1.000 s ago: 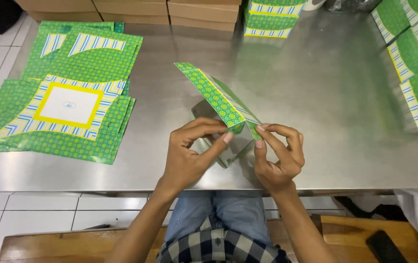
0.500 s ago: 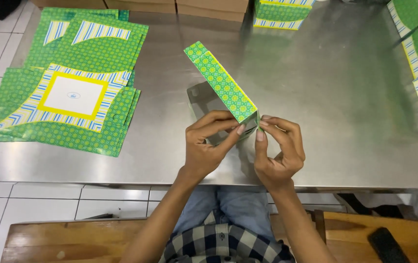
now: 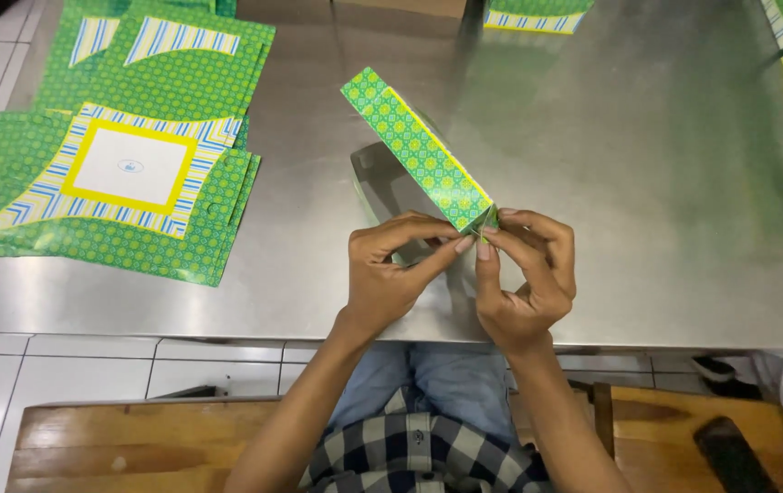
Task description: Assembling a decorative cardboard box by folding sheets and tucking flaps.
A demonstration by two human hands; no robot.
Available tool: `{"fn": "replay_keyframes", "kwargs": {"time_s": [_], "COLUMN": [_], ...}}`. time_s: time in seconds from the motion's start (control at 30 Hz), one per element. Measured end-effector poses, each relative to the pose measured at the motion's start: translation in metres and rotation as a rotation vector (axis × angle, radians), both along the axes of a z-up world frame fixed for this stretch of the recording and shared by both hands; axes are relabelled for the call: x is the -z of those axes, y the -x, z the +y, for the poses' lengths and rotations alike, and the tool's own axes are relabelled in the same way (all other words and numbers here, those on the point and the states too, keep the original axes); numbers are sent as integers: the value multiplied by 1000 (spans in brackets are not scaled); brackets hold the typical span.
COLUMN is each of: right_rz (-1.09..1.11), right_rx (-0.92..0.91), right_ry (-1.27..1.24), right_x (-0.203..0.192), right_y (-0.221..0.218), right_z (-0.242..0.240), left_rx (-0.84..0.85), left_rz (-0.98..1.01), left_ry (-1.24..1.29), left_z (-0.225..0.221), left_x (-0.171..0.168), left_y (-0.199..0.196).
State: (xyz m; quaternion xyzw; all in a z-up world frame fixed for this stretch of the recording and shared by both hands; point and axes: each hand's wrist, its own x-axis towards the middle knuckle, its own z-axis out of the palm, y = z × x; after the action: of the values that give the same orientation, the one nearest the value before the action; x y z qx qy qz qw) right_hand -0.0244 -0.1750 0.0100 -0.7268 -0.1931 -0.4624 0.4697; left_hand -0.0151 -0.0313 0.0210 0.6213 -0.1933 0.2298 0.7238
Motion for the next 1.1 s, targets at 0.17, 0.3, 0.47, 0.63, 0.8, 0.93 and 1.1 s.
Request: {"fn": "replay_keyframes", "kwargs": {"time_s": [0.17,0.3,0.47,0.63,0.8,0.93,1.1], "right_rz": [-32,-55,16,31,21,14,-18], "right_rx": [-77,-135,-121,-138,-109,-37,9], "right_ry": [39,29,31,55,67,83,71], "right_x": [-3,-3,-7,-14,-22,-23,-21], "right_y": [2,-5,-3,-1,-3,-4,-8], "right_z": [-4,-13,-12,-9,-1,7,11], "left_rx": [28,43,81,68,-9,-80,-111], "left_rz": [-37,-34,13,2,9,78,83], "left_ry": [-1,-32,-71,-88,-70,-54,-65], "left_z": [4,6,6,6,0,-4,-3], "left_x": [-1,-8,-9,-14,-12,-12,-14], "left_y": [-1,0,1,4,2,6,3]}}
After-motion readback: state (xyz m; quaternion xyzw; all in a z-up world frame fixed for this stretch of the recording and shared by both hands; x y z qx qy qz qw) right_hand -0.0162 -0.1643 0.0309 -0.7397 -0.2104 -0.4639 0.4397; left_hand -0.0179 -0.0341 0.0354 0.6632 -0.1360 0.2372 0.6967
